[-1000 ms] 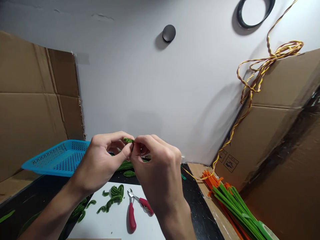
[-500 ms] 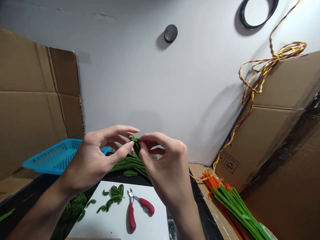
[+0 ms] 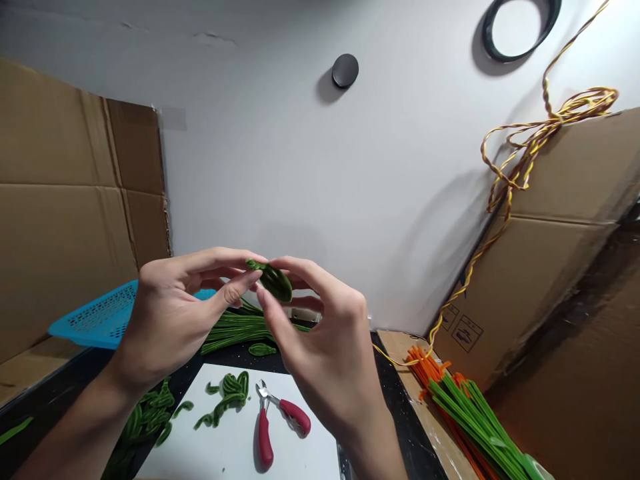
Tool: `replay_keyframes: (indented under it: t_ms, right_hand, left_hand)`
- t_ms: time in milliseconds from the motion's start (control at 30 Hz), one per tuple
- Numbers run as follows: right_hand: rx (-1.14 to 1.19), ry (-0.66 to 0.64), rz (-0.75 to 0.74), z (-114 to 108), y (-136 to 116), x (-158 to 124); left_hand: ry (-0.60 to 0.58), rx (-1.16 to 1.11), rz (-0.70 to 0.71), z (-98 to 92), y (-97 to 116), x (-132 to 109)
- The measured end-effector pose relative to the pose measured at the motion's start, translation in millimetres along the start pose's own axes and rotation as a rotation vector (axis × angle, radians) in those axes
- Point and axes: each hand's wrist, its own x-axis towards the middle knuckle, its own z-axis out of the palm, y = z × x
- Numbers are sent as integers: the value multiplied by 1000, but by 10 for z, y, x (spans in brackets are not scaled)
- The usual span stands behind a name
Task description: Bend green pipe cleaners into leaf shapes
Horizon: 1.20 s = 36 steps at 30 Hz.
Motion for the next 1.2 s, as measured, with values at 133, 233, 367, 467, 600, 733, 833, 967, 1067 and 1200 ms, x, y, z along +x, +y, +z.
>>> replay_keyframes:
  t_ms: [133,233,367,467,600,733,833,967,1067,1200]
  right_hand:
    - [-32,63,-49,53,41,-26]
    - [-45,89,-80,55,54,-44]
    - [-69,97,-111,43,47,-45]
    - [-77,100,-124,33,40,-37]
    - [-60,85,-100,16,24,-34]
    - [-43,90,-112,6,8,-39]
    - [-82,115,-138,12,13,-38]
    - [-127,155,-178,35,38,-37]
    - [-122,161,-186,51,44,-43]
    - [-111,177,-211,70,38,-38]
  left_hand:
    - [9,-4,25,3,-16,-11]
    - [6,-27,51,8,-16,-34]
    - [30,66,135,3,-3,-65]
    - [0,171,243,-20,-15,-67]
    - [-130,296,407,-58,-90,-50]
    - [-59,401,605,-62,-170,-44]
    - [-8,458,668,-44,-193,-47]
    - [-50,451,640,-8,-202,-49]
    - [-47,417,567,20,-207,-51]
    - [-20,305,503,47,-204,-53]
